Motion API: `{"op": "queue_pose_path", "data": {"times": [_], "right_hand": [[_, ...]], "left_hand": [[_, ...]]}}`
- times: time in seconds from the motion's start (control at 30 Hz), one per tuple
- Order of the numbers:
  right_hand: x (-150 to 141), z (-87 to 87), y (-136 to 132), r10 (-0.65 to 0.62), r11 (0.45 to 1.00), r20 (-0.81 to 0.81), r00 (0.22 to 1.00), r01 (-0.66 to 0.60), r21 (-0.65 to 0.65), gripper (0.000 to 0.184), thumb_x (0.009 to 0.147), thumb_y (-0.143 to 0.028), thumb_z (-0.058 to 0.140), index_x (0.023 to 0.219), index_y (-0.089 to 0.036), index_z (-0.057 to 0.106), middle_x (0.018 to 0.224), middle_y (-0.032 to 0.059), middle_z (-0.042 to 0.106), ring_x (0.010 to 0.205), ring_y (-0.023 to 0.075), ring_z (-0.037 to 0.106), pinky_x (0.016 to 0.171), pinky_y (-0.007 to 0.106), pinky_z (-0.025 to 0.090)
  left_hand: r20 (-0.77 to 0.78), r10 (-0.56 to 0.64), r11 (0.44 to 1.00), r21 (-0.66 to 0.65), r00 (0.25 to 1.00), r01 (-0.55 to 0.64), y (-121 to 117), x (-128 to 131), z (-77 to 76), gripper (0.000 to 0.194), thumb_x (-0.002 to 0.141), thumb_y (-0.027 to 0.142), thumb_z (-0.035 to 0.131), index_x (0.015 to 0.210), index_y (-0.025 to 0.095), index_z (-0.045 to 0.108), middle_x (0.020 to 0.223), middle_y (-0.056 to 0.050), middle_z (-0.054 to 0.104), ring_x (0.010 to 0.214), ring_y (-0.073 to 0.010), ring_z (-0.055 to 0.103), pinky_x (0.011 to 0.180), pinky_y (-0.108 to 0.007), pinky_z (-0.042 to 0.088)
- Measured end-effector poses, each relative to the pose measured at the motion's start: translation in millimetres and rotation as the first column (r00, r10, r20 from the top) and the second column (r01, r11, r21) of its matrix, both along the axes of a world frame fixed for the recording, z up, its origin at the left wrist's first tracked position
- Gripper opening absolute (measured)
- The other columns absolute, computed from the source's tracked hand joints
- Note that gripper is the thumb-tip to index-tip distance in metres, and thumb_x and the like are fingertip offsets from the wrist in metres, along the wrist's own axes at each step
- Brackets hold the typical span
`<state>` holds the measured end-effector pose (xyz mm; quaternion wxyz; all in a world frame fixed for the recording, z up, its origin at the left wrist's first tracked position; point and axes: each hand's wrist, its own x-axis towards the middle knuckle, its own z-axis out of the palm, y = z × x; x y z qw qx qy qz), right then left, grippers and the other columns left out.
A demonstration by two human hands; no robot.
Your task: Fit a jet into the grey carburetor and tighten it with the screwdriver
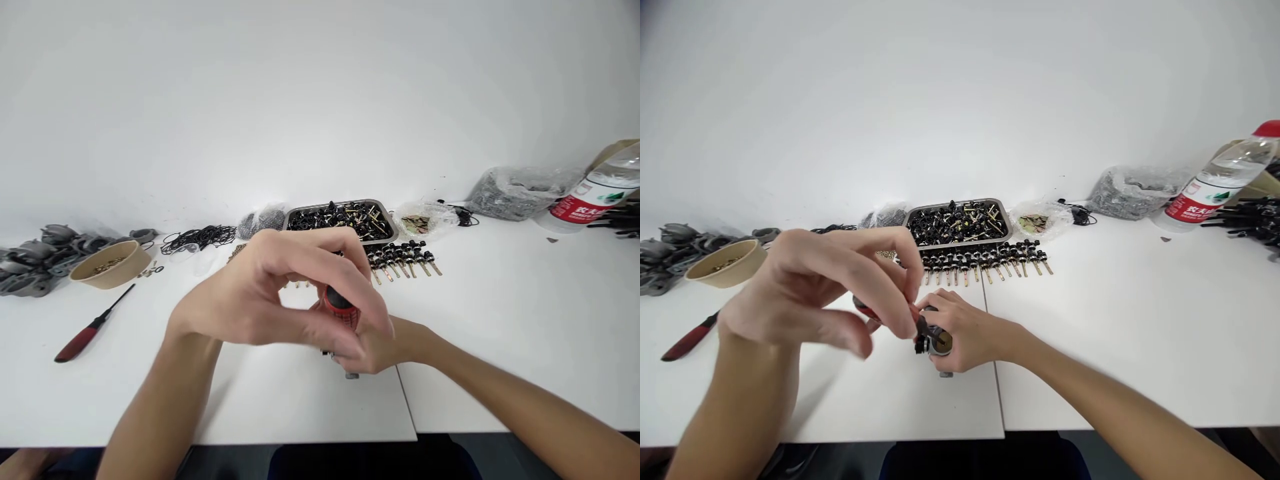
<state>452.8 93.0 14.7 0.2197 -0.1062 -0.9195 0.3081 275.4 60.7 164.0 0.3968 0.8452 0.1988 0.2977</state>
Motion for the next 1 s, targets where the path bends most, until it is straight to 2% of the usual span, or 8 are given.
{"op": "queue_pose_path", "data": {"times": [0.13, 0.23, 0.43, 0.5, 0.6, 0.7, 0.8, 1.0], "right_hand": [[1.7, 6.1, -2.3, 0.0, 0.999, 0.054, 0.999, 0.002, -0.054, 0.028, 0.071, -0.012, 0.062, 0.098, -0.02, 0.058, 0.103, 0.006, 0.056, 0.1, 0.0216, 0.053, 0.091, 0.04, 0.047], [2.5, 7.2, -3.1, 0.019, 0.995, 0.054, 0.998, -0.013, -0.102, 0.028, 0.072, -0.012, 0.061, 0.099, -0.02, 0.057, 0.101, 0.0055, 0.056, 0.092, 0.0191, 0.055, 0.083, 0.037, 0.05], [1.3, 4.0, -1.7, -0.002, 1.0, -0.02, 1.0, 0.002, -0.024, 0.03, 0.069, -0.014, 0.065, 0.099, -0.018, 0.057, 0.111, 0.0087, 0.052, 0.11, 0.0244, 0.049, 0.098, 0.044, 0.044], [0.9, 5.2, -2.2, -0.006, 1.0, 0.004, 1.0, 0.006, -0.02, 0.029, 0.07, -0.013, 0.063, 0.099, -0.019, 0.058, 0.11, 0.0082, 0.053, 0.11, 0.0243, 0.05, 0.097, 0.044, 0.044], [0.6, 7.7, -3.1, -0.014, 0.999, 0.027, 1.0, 0.015, -0.033, 0.033, 0.07, -0.012, 0.064, 0.101, -0.02, 0.059, 0.111, 0.0081, 0.053, 0.11, 0.024, 0.05, 0.097, 0.043, 0.045], [0.3, 7.3, -3.0, 0.014, 0.999, -0.002, 1.0, -0.014, -0.04, 0.032, 0.07, -0.012, 0.064, 0.101, -0.019, 0.058, 0.113, 0.0085, 0.053, 0.11, 0.0231, 0.05, 0.098, 0.043, 0.043], [0.1, 5.0, -2.8, 0.003, 0.999, -0.019, 1.0, -0.004, -0.046, 0.03, 0.07, -0.013, 0.064, 0.1, -0.018, 0.058, 0.107, 0.0079, 0.054, 0.104, 0.0221, 0.052, 0.096, 0.043, 0.044], [0.1, 6.9, -3.8, -0.032, 0.999, 0.007, 0.999, 0.032, -0.032, 0.03, 0.069, -0.012, 0.064, 0.097, -0.019, 0.06, 0.103, 0.007, 0.054, 0.103, 0.0231, 0.051, 0.093, 0.042, 0.045]], "left_hand": [[0.071, 0.072, 0.996, -0.064, 0.995, -0.067, 2.1, 6.3, -8.4, 0.028, 0.075, 0.025, 0.073, 0.103, 0.026, 0.072, 0.081, -0.006, 0.071, 0.065, -0.0143, 0.064, 0.051, -0.024, 0.054], [0.016, 0.015, 0.989, -0.144, 1.0, -0.012, 0.9, 4.3, -8.2, 0.026, 0.086, 0.027, 0.059, 0.11, 0.025, 0.067, 0.099, -0.01, 0.072, 0.068, -0.0148, 0.066, 0.051, -0.025, 0.055], [-0.026, -0.051, 0.999, 0.007, 0.998, 0.051, 1.2, -0.3, -1.9, 0.016, 0.076, 0.03, 0.072, 0.09, 0.023, 0.074, 0.085, -0.011, 0.071, 0.092, -0.0228, 0.063, 0.061, -0.029, 0.056], [-0.003, 0.013, 1.0, 0.018, 1.0, -0.013, 2.6, 2.0, -4.0, 0.013, 0.076, 0.029, 0.072, 0.088, 0.024, 0.075, 0.08, -0.009, 0.07, 0.085, -0.0205, 0.063, 0.06, -0.028, 0.055], [0.05, 0.116, 0.993, -0.03, 0.992, -0.114, 4.2, 5.2, -8.6, 0.022, 0.08, 0.026, 0.068, 0.101, 0.024, 0.072, 0.083, -0.009, 0.07, 0.072, -0.0157, 0.063, 0.051, -0.024, 0.051], [0.067, 0.079, 0.991, -0.112, 0.995, -0.072, 4.6, 4.8, -10.1, 0.031, 0.084, 0.024, 0.062, 0.115, 0.024, 0.066, 0.092, -0.01, 0.071, 0.067, -0.0137, 0.064, 0.044, -0.021, 0.048], [0.065, 0.002, 0.991, -0.136, 0.998, 0.007, 4.3, 1.9, -8.1, 0.025, 0.087, 0.022, 0.056, 0.108, 0.02, 0.069, 0.098, -0.013, 0.071, 0.07, -0.0143, 0.066, 0.048, -0.022, 0.052], [0.085, 0.0, 0.999, -0.046, 0.996, 0.003, 5.3, 0.9, -7.4, 0.016, 0.078, 0.022, 0.069, 0.092, 0.021, 0.076, 0.089, -0.011, 0.071, 0.076, -0.0161, 0.066, 0.054, -0.021, 0.055]]}}
